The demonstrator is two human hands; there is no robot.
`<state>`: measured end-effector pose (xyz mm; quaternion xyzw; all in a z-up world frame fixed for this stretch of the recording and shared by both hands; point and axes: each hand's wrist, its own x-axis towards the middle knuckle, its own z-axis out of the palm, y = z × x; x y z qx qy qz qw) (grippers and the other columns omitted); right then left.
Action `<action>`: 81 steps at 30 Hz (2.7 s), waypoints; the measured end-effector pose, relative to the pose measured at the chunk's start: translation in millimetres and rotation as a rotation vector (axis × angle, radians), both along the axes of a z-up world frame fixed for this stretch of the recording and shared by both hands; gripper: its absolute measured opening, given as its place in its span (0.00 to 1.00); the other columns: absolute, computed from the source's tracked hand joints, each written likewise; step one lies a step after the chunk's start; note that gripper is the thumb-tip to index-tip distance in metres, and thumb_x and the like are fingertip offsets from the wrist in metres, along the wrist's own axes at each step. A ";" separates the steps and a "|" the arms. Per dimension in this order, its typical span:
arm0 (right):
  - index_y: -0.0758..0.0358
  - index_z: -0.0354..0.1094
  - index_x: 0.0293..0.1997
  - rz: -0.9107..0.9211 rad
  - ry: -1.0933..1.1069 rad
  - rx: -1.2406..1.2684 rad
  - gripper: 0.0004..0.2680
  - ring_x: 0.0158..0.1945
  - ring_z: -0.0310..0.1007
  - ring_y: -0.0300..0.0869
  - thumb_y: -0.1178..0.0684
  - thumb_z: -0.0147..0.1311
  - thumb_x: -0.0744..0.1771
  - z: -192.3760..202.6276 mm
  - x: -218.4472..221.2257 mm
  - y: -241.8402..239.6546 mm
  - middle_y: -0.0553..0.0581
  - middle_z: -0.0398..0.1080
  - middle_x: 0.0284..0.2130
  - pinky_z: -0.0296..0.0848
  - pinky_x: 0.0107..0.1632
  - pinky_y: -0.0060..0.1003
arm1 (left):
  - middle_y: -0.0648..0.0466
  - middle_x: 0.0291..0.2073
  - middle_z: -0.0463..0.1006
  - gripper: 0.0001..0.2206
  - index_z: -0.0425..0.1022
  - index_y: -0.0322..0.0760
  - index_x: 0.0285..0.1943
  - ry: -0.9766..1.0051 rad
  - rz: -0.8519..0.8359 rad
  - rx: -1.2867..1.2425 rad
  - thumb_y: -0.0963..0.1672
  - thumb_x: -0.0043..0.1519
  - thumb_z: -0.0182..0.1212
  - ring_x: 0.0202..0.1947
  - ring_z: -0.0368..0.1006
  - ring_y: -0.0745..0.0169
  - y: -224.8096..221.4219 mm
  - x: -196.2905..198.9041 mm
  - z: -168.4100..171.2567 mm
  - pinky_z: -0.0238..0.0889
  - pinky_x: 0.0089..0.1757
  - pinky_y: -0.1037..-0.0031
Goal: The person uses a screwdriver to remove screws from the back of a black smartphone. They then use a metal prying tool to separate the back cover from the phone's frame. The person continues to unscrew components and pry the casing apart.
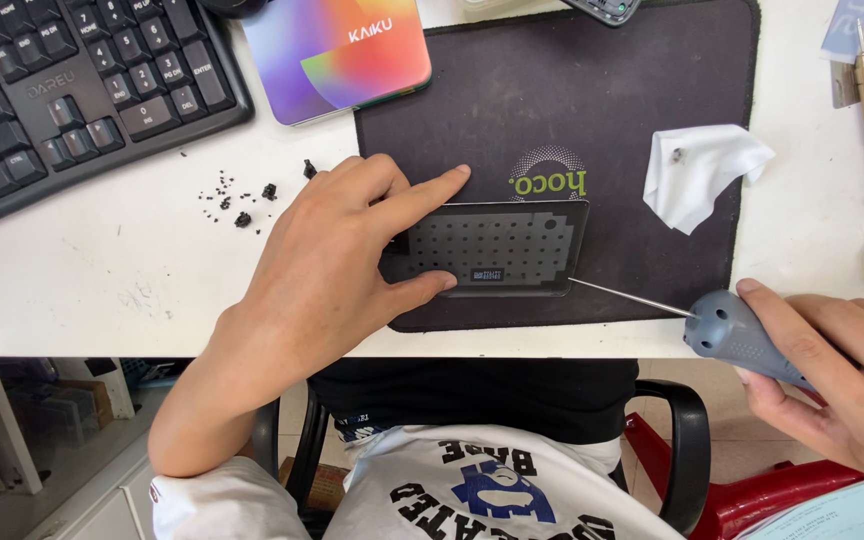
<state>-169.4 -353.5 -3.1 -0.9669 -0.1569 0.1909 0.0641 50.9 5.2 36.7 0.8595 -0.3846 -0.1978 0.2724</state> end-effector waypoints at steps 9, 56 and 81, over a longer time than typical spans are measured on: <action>0.68 0.70 0.60 0.017 0.023 0.005 0.28 0.30 0.81 0.49 0.51 0.67 0.54 -1.1 -0.8 -3.2 0.67 0.78 0.34 0.77 0.31 0.41 | 0.54 0.30 0.66 0.34 0.75 0.40 0.66 0.002 -0.004 0.006 0.46 0.48 0.79 0.31 0.62 0.57 0.5 0.1 -1.8 0.59 0.37 0.65; 0.63 0.71 0.60 0.026 0.081 -0.061 0.28 0.30 0.82 0.51 0.47 0.66 0.55 -1.9 -13.4 0.3 0.66 0.78 0.35 0.78 0.32 0.39 | 0.54 0.30 0.66 0.32 0.76 0.39 0.65 -0.022 0.002 -0.045 0.44 0.48 0.79 0.32 0.63 0.57 1.1 -4.2 -3.5 0.61 0.37 0.65; 0.67 0.70 0.60 -0.032 0.115 -0.078 0.27 0.26 0.81 0.51 0.45 0.65 0.56 3.0 -16.2 7.1 0.66 0.77 0.32 0.77 0.28 0.38 | 0.53 0.31 0.66 0.32 0.76 0.40 0.65 -0.027 0.005 -0.051 0.44 0.48 0.79 0.32 0.63 0.57 0.2 -6.6 -4.2 0.62 0.38 0.65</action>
